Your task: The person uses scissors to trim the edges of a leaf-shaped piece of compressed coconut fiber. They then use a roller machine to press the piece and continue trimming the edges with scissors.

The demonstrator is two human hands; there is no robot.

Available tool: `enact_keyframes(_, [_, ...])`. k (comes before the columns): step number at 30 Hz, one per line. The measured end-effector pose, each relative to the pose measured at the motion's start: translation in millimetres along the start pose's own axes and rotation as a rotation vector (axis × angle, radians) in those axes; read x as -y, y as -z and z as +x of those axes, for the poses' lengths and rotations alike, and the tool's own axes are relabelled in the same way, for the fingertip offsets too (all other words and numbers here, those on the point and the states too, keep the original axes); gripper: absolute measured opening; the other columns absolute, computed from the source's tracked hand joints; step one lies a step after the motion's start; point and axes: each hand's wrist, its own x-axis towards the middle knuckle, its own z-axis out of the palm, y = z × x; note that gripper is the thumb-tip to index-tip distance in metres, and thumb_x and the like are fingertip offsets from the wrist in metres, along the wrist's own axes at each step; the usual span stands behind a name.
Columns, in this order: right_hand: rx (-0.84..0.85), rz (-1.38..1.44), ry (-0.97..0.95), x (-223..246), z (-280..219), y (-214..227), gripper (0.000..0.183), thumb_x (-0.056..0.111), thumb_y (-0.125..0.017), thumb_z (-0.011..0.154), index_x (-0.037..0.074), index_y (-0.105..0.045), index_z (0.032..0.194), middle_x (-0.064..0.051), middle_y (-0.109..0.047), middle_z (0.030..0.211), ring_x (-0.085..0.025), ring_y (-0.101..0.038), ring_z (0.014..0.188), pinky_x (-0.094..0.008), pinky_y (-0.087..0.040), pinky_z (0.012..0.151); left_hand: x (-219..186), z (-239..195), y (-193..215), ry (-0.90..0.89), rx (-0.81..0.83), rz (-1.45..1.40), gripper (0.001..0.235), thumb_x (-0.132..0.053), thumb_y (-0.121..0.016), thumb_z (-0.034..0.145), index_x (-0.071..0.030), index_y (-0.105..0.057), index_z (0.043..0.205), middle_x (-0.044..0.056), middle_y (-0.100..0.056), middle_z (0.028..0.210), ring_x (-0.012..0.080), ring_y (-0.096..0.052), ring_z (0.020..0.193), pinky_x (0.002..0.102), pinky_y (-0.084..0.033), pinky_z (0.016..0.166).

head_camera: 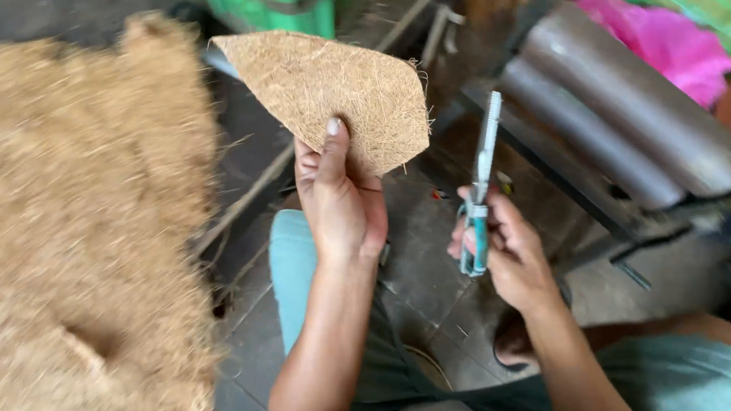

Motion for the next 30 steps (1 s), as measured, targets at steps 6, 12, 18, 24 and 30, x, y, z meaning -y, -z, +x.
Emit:
enact_keyframes(6, [-0.004, 0.129, 0.083, -7.5, -23.7, 26.0, 0.060, 0.029, -0.065, 0.087, -0.003, -0.051, 0.136, -0.017, -0.059, 0.087, -0.023, -0.064, 0.076, -0.038, -0.058, 0.063, 58.6, -45.3, -30.5, 0.093, -0.035, 0.079, 0.024, -0.004, -0.068, 0.093, -0.008, -0.062, 0.116, -0.001, -0.067, 0.073, 0.0237, -0.074, 0.082, 0.046, -0.063, 0.082])
enact_keyframes(12, [-0.016, 0.130, 0.131, -10.7, -32.7, 38.7, 0.063, 0.029, -0.061, 0.086, -0.006, -0.050, 0.138, -0.017, -0.060, 0.086, -0.024, -0.062, 0.074, -0.033, -0.051, 0.060, 82.0, -57.4, -25.2, 0.119, 0.019, 0.184, 0.020, -0.007, -0.067, 0.095, -0.010, -0.061, 0.114, 0.007, -0.070, 0.085, 0.0235, -0.073, 0.086, 0.046, -0.063, 0.080])
enact_keyframes(18, [-0.048, 0.152, 0.203, -11.9, -33.1, 43.9, 0.058, 0.020, -0.062, 0.084, -0.009, -0.052, 0.134, -0.017, -0.058, 0.078, -0.024, -0.062, 0.069, -0.030, -0.046, 0.053, 93.1, -63.1, -26.6, 0.130, 0.055, 0.219, 0.018, -0.008, -0.068, 0.094, -0.010, -0.060, 0.109, 0.009, -0.070, 0.082, 0.0223, -0.073, 0.085, 0.045, -0.063, 0.081])
enact_keyframes(24, [-0.063, 0.140, 0.220, -13.4, -35.5, 44.9, 0.054, 0.016, -0.063, 0.085, -0.010, -0.054, 0.132, -0.017, -0.060, 0.075, -0.023, -0.061, 0.066, -0.030, -0.047, 0.051, 97.5, -62.5, -21.9, 0.140, 0.046, 0.256, 0.020, -0.009, -0.069, 0.094, -0.011, -0.059, 0.111, 0.009, -0.069, 0.086, 0.0174, -0.069, 0.087, 0.047, -0.061, 0.082])
enact_keyframes(30, [-0.082, 0.134, 0.188, -19.1, -37.5, 47.4, 0.048, 0.012, -0.063, 0.088, -0.009, -0.055, 0.131, -0.017, -0.059, 0.073, -0.022, -0.060, 0.065, -0.033, -0.053, 0.056, 97.5, -64.6, -23.4, 0.152, 0.022, 0.276, 0.021, -0.010, -0.069, 0.094, -0.012, -0.060, 0.112, 0.008, -0.067, 0.087, 0.0187, -0.070, 0.089, 0.046, -0.061, 0.082])
